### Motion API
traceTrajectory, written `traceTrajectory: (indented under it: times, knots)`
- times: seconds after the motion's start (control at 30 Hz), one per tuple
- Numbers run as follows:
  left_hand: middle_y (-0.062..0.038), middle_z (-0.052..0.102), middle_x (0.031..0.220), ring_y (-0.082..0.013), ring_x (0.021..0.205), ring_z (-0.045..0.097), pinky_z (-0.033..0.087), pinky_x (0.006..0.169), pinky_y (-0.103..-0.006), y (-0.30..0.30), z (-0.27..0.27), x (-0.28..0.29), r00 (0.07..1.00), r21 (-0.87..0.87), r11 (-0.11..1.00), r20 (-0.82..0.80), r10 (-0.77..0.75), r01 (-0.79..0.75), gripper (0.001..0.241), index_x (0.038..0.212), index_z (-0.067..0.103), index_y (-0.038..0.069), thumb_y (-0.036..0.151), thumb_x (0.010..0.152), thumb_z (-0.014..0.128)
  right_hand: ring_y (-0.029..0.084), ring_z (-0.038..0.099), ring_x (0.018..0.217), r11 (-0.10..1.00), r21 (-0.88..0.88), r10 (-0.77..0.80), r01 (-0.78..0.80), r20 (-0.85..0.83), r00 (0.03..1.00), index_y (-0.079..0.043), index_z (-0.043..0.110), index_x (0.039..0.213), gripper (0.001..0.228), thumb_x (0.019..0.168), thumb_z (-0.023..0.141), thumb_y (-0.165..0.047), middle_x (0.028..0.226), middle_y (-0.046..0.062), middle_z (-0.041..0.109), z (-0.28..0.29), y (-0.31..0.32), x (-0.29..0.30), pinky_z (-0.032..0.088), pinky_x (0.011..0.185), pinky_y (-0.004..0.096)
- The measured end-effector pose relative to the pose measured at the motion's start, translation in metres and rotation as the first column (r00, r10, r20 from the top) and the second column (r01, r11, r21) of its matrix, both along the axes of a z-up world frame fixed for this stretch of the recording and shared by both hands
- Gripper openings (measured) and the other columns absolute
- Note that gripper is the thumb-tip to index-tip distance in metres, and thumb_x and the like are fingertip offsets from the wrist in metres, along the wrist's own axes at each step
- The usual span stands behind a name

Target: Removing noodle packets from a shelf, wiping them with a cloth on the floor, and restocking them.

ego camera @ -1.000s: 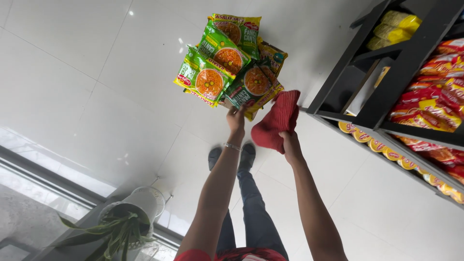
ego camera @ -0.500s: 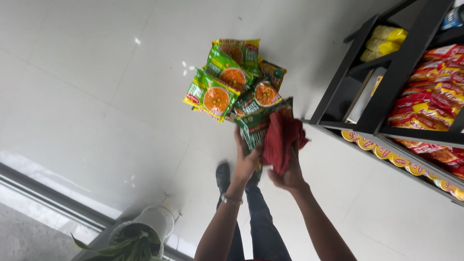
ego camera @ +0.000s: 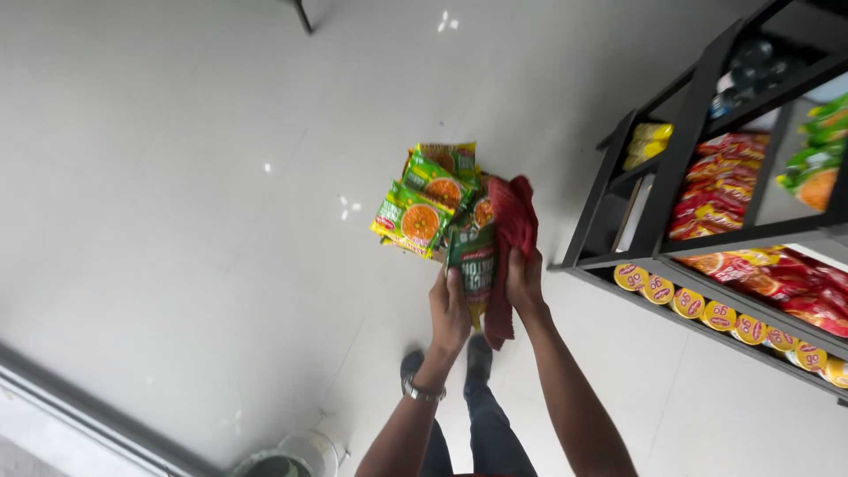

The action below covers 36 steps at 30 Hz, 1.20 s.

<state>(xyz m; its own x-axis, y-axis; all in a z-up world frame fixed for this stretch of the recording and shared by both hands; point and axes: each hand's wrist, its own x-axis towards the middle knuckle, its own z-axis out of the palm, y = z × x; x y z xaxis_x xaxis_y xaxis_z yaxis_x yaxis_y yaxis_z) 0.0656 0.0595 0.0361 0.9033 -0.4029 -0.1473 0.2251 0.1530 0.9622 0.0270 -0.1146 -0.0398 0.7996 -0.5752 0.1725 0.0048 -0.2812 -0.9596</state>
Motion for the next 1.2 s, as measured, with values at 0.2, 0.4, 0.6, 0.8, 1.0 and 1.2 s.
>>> traceTrajectory:
  times: [0.2,0.4,0.6,0.8,1.0,1.2]
  knots:
    - [-0.002,0.070,0.107,-0.0079,0.094,0.064,0.054,0.084,-0.0257,0.061,0.091,-0.009,0.992,-0.222,0.970,-0.098,0.077,-0.097,0.045,0.128,0.057,-0.002,0.031,0.108,0.034,0.026,0.057,0.120,0.909,0.413,-0.132,0.054,0.161,0.978,0.003,0.039,0.152,0.071,0.102,0.048,-0.047,0.140,0.018,0.057,0.024,0.106,-0.042,0.049,0.097,0.040]
    - [-0.001,0.071,0.106,-0.0056,0.097,0.062,0.055,0.087,-0.0251,0.086,0.111,-0.002,0.982,-0.113,0.986,0.154,-0.105,0.123,0.042,0.131,0.055,-0.005,0.026,0.108,0.039,0.048,0.042,0.146,0.861,-0.485,-0.019,0.155,0.275,0.961,0.003,0.037,0.156,0.068,0.108,0.042,-0.044,0.159,0.029,0.041,0.196,0.157,-0.023,0.034,0.121,0.051]
    - [-0.003,0.065,0.101,-0.0062,0.089,0.061,0.055,0.080,-0.0256,0.097,0.137,0.011,1.000,-0.252,0.968,0.011,0.001,0.002,0.035,0.125,0.057,-0.001,0.025,0.113,0.038,0.047,0.065,0.122,0.994,0.092,-0.056,0.052,0.040,0.998,0.004,0.058,0.141,0.061,0.106,0.047,-0.044,0.134,0.031,0.068,0.149,0.097,0.003,0.053,0.106,0.051]
    - [-0.009,0.070,0.116,-0.0109,0.103,0.066,0.057,0.089,-0.0248,0.105,0.133,0.038,0.942,-0.180,0.974,0.328,-0.075,0.140,0.031,0.128,0.058,-0.003,0.021,0.116,0.043,0.045,0.039,0.149,0.739,-0.660,0.070,0.140,0.282,0.957,-0.001,0.040,0.155,0.067,0.105,0.040,-0.046,0.159,0.026,0.041,0.235,0.188,-0.004,0.029,0.125,0.056]
    - [-0.012,0.066,0.071,-0.0181,0.059,0.064,0.051,0.055,-0.0348,0.110,0.174,0.031,0.947,0.351,0.925,0.222,-0.233,0.145,0.035,0.108,0.061,-0.004,0.027,0.111,0.044,0.027,0.070,0.096,0.994,-0.104,-0.052,0.046,-0.049,0.997,0.000,0.059,0.128,0.061,0.101,0.048,-0.053,0.107,0.017,0.073,0.199,0.083,0.024,0.058,0.085,0.044]
    - [-0.007,0.069,0.108,-0.0090,0.093,0.067,0.061,0.083,-0.0274,0.095,0.178,0.044,0.980,-0.476,0.875,-0.198,-0.013,-0.085,0.037,0.127,0.056,-0.001,0.028,0.110,0.039,0.032,0.058,0.105,0.980,0.014,-0.198,0.200,0.246,0.949,0.006,0.049,0.135,0.055,0.108,0.051,-0.041,0.117,0.025,0.059,0.118,0.118,0.013,0.050,0.091,0.048]
